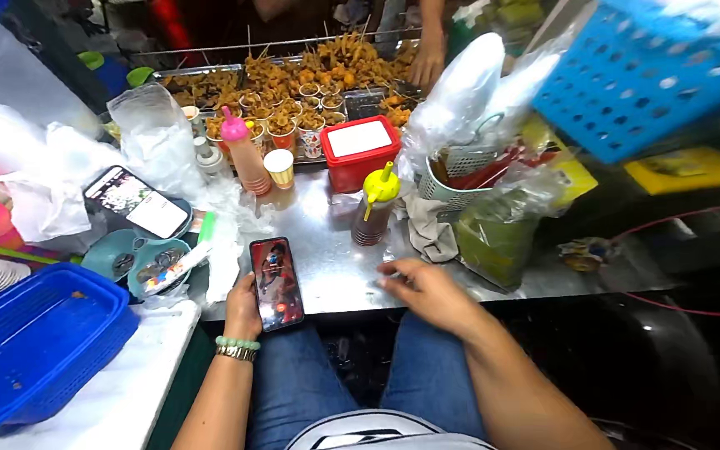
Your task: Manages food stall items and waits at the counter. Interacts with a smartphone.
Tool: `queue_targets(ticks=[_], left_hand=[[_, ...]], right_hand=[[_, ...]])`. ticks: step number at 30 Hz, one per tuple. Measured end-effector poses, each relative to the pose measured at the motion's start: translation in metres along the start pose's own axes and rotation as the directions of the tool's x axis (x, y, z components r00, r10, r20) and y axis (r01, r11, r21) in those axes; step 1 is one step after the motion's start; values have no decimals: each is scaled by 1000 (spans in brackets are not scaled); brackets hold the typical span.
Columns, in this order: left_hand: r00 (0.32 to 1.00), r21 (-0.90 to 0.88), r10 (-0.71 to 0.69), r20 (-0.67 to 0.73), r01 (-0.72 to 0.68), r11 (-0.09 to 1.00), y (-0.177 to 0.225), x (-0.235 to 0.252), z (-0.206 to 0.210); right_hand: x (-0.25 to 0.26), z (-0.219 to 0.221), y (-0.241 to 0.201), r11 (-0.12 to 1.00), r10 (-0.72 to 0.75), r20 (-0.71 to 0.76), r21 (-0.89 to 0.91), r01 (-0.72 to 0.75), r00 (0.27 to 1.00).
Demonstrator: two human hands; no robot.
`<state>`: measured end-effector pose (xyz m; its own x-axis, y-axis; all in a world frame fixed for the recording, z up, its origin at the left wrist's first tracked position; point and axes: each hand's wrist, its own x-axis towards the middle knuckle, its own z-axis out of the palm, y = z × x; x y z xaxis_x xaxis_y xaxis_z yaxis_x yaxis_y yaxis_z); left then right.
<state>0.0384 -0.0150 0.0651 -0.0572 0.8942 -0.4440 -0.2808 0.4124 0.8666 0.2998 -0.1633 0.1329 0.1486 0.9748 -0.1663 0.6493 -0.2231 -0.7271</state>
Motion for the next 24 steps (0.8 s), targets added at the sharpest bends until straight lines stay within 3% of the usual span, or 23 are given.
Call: queue_targets(ticks=[3, 7, 12, 16, 21, 24], left_hand=[[1000, 7, 6, 11, -6, 1000, 4, 6, -5], [999, 2, 46, 3, -46, 999, 6, 6, -5], [999, -18, 40, -5, -40, 999, 6, -3, -3], [999, -6, 38, 2, -38, 999, 9, -11, -8], [998, -46, 49, -28, -51, 998, 21, -17, -17], [997, -69, 46, -64, -50, 996, 24, -22, -20]], right_hand=[[8, -29, 21, 994, 61, -248, -70, -81, 967], [38, -54, 55, 952, 197, -416, -135, -274, 888], [75, -48, 86, 867, 346, -312, -254, -428, 885], [77, -49, 91, 934, 229, -444, -150, -324, 866], [34, -74, 54, 981, 10, -715, -127, -144, 700], [-2, -82, 19, 996, -77, -718, -93, 15, 692]])
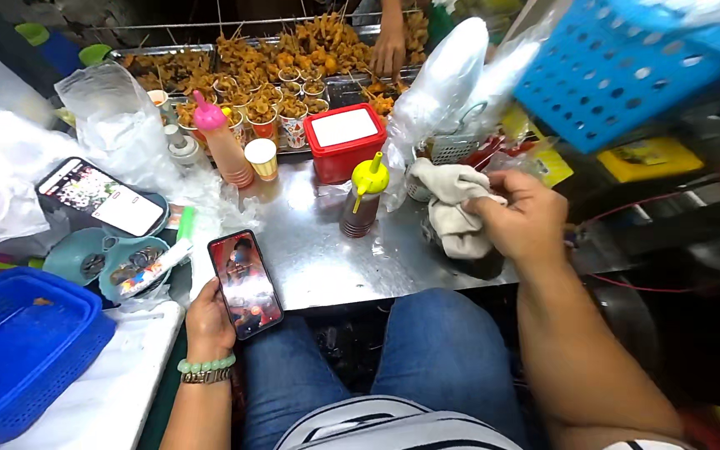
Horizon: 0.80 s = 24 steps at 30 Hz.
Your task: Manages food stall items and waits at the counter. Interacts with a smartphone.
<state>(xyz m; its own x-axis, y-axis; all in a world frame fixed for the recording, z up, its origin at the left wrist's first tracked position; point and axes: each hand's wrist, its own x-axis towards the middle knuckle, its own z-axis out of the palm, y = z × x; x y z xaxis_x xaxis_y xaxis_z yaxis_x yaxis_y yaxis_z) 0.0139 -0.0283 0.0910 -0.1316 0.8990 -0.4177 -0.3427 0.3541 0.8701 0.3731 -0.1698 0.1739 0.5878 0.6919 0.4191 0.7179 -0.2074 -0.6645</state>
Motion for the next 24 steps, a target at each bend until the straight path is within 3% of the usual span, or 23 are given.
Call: queue_targets(ticks=[3, 5, 7, 9, 11, 13, 15, 20, 22, 24], left_hand=[[1000, -44, -19, -2, 19, 999, -2, -3, -6], [1000, -55, -29, -2, 29, 998, -4, -7, -9], [999, -64, -43, 9, 43, 997, -6, -9, -15], [999, -71, -47, 15, 48, 996, -4, -14, -21], [999, -75, -34, 10, 35, 997, -1, -19, -27], [1000, -94, -14, 11, 15, 995, 0, -23, -35], [1000, -116, 10, 9, -8, 993, 1, -24, -39], [999, -176, 21, 24, -17, 984, 0, -22, -41], [999, -185, 22, 25, -17, 983, 2, -22, -39], [999, -194, 28, 36, -20, 981, 4, -24, -36]], right_hand=[[-17, -2, -27, 987, -10, 210, 159, -24, 978], [-23, 19, -38, 989, 15, 442, 123, -78, 897], [-30, 56, -42, 997, 73, 634, -35, -66, 770], [-45, 95, -36, 986, 111, 810, -160, 36, 576], [-69, 123, -32, 969, 110, 918, -184, 163, 382], [-82, 139, -37, 944, 115, 954, -192, 267, 278], [-73, 157, -46, 926, 109, 952, -202, 318, 286], [-22, 229, -64, 924, 72, 898, -224, 311, 435], [-21, 254, -75, 938, -27, 900, -128, 323, 435], [-41, 268, -85, 934, -171, 915, 33, 355, 365]])
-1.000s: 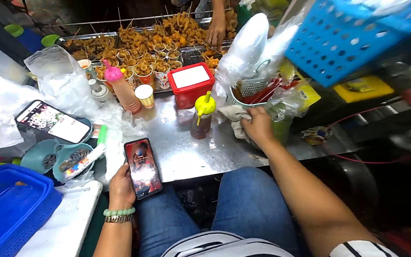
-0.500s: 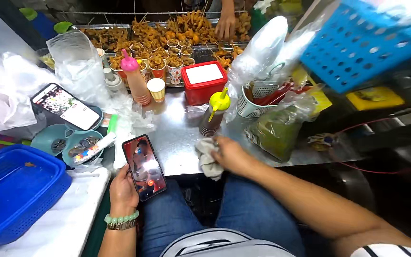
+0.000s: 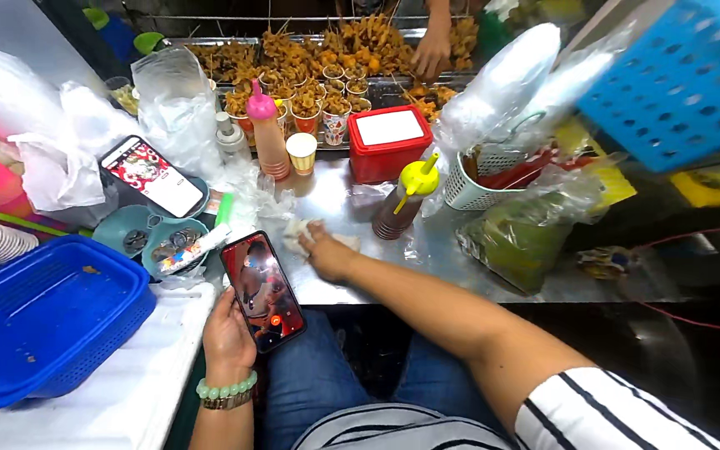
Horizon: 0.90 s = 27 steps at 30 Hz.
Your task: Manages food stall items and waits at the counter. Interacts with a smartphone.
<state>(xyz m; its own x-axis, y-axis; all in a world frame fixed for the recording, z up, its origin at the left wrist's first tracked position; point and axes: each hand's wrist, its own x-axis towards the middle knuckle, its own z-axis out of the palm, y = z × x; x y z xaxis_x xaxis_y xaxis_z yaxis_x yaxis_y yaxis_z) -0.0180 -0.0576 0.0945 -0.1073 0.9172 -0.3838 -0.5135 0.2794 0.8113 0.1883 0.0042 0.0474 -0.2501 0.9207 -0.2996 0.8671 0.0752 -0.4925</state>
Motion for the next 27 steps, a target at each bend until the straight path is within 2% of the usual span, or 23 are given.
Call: queue_targets(ticks=[2, 4, 5, 7, 9, 10, 11, 15, 19, 21, 23, 27], left_hand=[[1000, 7, 14, 14, -14, 1000, -1, 0, 1], [999, 27, 27, 28, -28, 999, -2, 1, 2], [999, 38, 29, 23, -30, 999, -2, 0, 2], [1000, 59, 26, 4, -26, 998, -2, -3, 2], [1000, 61, 17, -10, -16, 998, -5, -6, 3], [1000, 67, 6, -9, -5, 998, -6, -7, 4], [1000, 69, -5, -8, 5, 998, -8, -8, 7], [997, 120, -73, 11, 72, 990, -22, -2, 26], [994, 127, -105, 4, 104, 986, -37, 12, 45], [997, 122, -82, 8, 80, 989, -43, 20, 52], [997, 153, -70, 19, 66, 986, -49, 30, 55], [998, 262, -56, 9, 52, 964, -55, 48, 60]], right_hand=[[-16, 17, -19, 990, -140, 71, 30, 139, 988], [-35, 19, -25, 984, -181, 103, 12, 180, 978], [-42, 14, -19, 988, -150, 83, -20, 152, 985], [-44, -1, 2, 998, -1, 0, -67, 1, 1000], [-40, -14, 28, 984, 166, -64, -59, -170, 984], [-43, -15, 35, 978, 199, -66, -55, -202, 978], [-50, -14, 36, 979, 191, -36, -62, -193, 981], [-104, -12, 44, 998, -31, 151, -50, 39, 988], [-143, -35, 98, 990, -70, 207, -108, 94, 976], [-159, -44, 126, 983, -40, 178, -170, 71, 983], [-171, -50, 144, 975, 43, 131, -220, -13, 990], [-185, -48, 149, 949, 217, 29, -241, -203, 976]])
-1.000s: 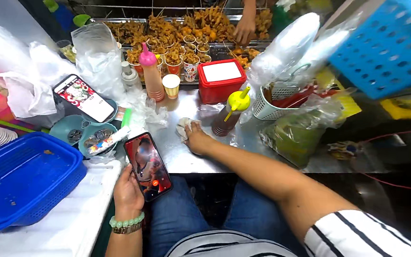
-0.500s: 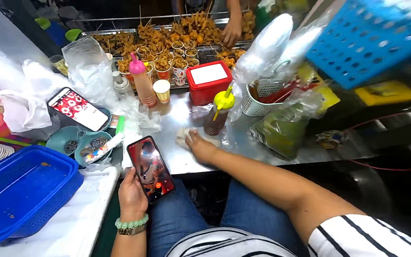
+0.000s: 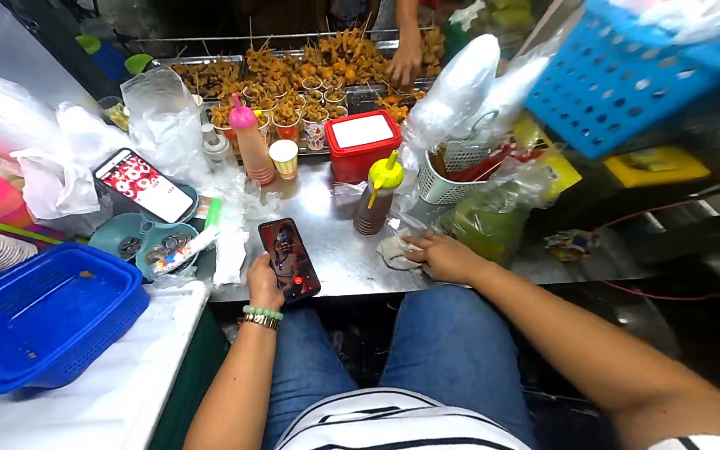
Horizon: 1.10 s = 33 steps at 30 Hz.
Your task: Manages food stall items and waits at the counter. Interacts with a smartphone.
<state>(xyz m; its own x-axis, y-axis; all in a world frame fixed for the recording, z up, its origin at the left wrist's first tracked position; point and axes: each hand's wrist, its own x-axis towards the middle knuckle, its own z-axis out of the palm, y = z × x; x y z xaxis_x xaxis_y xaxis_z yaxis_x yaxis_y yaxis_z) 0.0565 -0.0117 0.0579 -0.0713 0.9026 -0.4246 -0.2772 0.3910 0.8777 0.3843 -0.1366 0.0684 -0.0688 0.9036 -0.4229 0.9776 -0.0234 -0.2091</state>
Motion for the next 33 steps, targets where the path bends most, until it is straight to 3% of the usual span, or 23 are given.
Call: queue_targets(ticks=[4, 8, 11, 14, 16, 18, 20, 23, 25, 33], left_hand=[[1000, 165, 14, -9, -12, 986, 1, 10, 4], [981, 416, 180, 69, -192, 889, -4, 20, 6], [912, 681, 376, 166, -381, 626, 10, 16, 5], [736, 797, 630, 248, -525, 300, 40, 6, -2], [649, 856, 720, 246, -494, 152, 71, 15, -13], [622, 906, 743, 248, -421, 50, 100, 38, -25], [643, 936, 714, 276, -348, -48, 123, 65, -31], [761, 933, 545, 352, -239, -269, 143, 104, -43], [823, 920, 464, 326, -164, -355, 150, 122, -52], [820, 915, 509, 262, -44, -400, 161, 145, -67]], right_hand=[[-15, 0, -27, 999, -26, -189, 23, 31, 982], [-25, 3, -73, 943, -237, -410, 120, 309, 881], [-23, 21, -93, 855, -425, -486, 60, 515, 763], [-16, 35, -79, 833, -478, -430, 55, 551, 766], [-11, 37, -69, 844, -459, -424, 67, 533, 781], [-9, 35, -66, 856, -434, -420, 84, 510, 797], [-8, 33, -68, 861, -433, -419, 69, 503, 798], [-8, 35, -71, 852, -464, -401, 41, 521, 790], [-7, 36, -70, 857, -462, -378, 42, 514, 802], [-7, 35, -68, 880, -432, -355, 37, 474, 829]])
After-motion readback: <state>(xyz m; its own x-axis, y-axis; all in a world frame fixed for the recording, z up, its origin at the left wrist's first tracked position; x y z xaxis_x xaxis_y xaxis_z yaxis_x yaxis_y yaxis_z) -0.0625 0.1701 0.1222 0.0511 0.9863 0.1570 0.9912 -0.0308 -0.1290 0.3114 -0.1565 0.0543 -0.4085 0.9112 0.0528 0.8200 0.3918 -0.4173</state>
